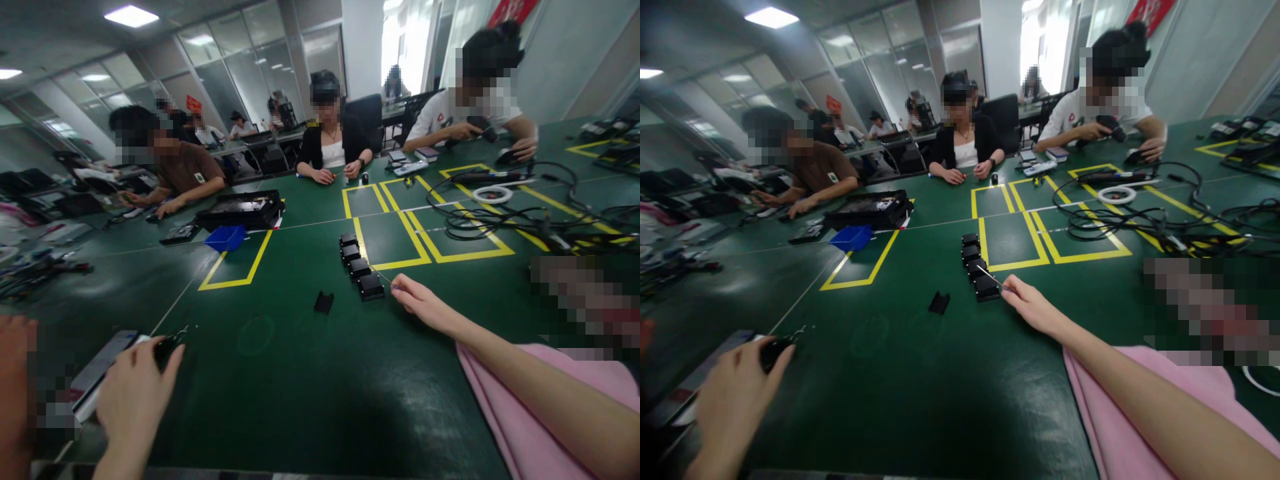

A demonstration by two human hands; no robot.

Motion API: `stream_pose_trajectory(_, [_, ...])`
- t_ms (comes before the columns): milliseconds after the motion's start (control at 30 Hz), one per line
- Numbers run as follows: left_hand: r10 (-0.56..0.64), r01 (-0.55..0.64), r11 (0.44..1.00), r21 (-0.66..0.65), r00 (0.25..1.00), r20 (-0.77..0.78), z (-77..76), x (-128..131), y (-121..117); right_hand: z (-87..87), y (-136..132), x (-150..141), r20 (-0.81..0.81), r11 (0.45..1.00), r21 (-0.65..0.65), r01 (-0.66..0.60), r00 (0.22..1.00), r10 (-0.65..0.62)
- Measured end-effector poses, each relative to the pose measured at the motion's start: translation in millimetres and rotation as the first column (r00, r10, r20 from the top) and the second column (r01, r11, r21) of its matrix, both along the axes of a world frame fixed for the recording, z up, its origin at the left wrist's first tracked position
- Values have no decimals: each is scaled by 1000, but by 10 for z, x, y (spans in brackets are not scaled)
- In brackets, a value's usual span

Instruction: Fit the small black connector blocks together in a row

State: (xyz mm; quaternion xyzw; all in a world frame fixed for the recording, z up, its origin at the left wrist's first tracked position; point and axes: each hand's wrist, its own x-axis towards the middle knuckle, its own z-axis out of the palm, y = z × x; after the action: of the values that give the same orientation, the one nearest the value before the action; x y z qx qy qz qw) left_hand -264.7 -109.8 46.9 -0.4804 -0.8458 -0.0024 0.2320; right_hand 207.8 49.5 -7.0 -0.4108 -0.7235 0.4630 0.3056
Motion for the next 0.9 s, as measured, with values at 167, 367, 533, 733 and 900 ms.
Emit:
stream_pose_trajectory(167, [-506,519,854,-10,836,211,-70,878,577,-33,36,19,-6,1000,10,29,1000,-29])
stream_pose_trajectory(367, [-576,682,723,-110,683,449,-217,1753,1050,-85,59,27,16,999,19,41,999,-41])
stream_pose_trajectory(533, [-553,715,689,-119,624,553,-309,1827,1188,-81,49,20,39,996,76,41,998,-44])
stream_pose_trajectory(733, [-440,657,753,34,464,769,-264,1347,982,-91,102,-8,71,985,150,83,993,-95])
stream_pose_trajectory(900, [-199,382,920,81,281,939,-250,584,554,-103,142,-69,112,988,151,37,992,-54])
